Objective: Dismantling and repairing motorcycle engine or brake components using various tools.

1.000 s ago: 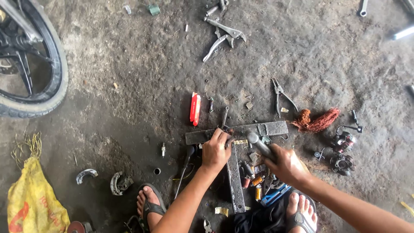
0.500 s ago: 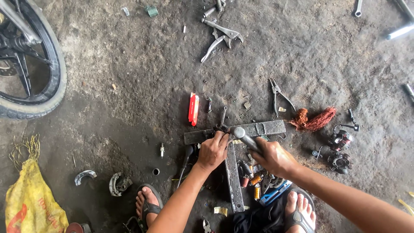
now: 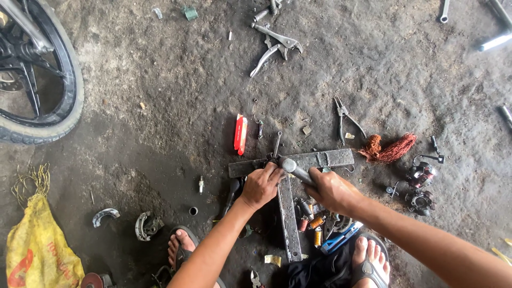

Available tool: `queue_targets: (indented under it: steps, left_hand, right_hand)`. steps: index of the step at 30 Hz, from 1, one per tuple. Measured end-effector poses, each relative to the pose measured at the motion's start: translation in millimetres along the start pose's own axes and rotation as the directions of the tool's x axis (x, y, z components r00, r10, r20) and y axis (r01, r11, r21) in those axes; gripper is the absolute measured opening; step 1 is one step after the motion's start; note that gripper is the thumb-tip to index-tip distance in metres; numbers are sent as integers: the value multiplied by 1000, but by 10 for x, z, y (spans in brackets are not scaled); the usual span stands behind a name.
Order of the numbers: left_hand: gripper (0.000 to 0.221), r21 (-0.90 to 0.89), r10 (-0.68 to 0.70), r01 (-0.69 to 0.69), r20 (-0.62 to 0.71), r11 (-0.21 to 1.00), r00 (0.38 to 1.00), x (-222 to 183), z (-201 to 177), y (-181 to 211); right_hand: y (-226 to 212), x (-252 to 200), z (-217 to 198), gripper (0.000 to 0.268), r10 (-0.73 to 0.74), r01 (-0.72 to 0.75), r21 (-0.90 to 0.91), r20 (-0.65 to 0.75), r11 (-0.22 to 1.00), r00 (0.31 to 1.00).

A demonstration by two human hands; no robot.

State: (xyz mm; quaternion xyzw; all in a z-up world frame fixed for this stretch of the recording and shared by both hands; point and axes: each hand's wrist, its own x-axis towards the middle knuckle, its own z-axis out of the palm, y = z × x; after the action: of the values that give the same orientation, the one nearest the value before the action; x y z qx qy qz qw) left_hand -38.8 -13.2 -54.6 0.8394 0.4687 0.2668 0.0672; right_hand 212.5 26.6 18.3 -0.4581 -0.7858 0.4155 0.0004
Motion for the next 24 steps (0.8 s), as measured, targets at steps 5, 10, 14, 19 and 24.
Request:
queue_targets:
  steps: [5,10,14,19,24]
  left_hand:
    - [30,-74,-15,21,81,997,997,30,-130,-36]
    - [32,-87,26,-19,81,996,996,81,-225,-25]
    - [16,-84,198,-185,202,979,959,-73,-179,62]
    - [18,-112,467,-454,142,884,873,-274,-221,506]
    - [24,-365,275,-180,228,913,934,-386,-45,644]
  right_hand:
    - [93,61,90,27,21,-21,2,45,1000,999]
    - [16,59,56,28,32,-31,-55,16,998,999]
    - [81,93,86,27,74,-71,-47,69,996,995]
    - [93,54,121,29,34,-35,-25,-40,999,999]
    - [-116,15,-76,23,121,-125,53,66,991,990]
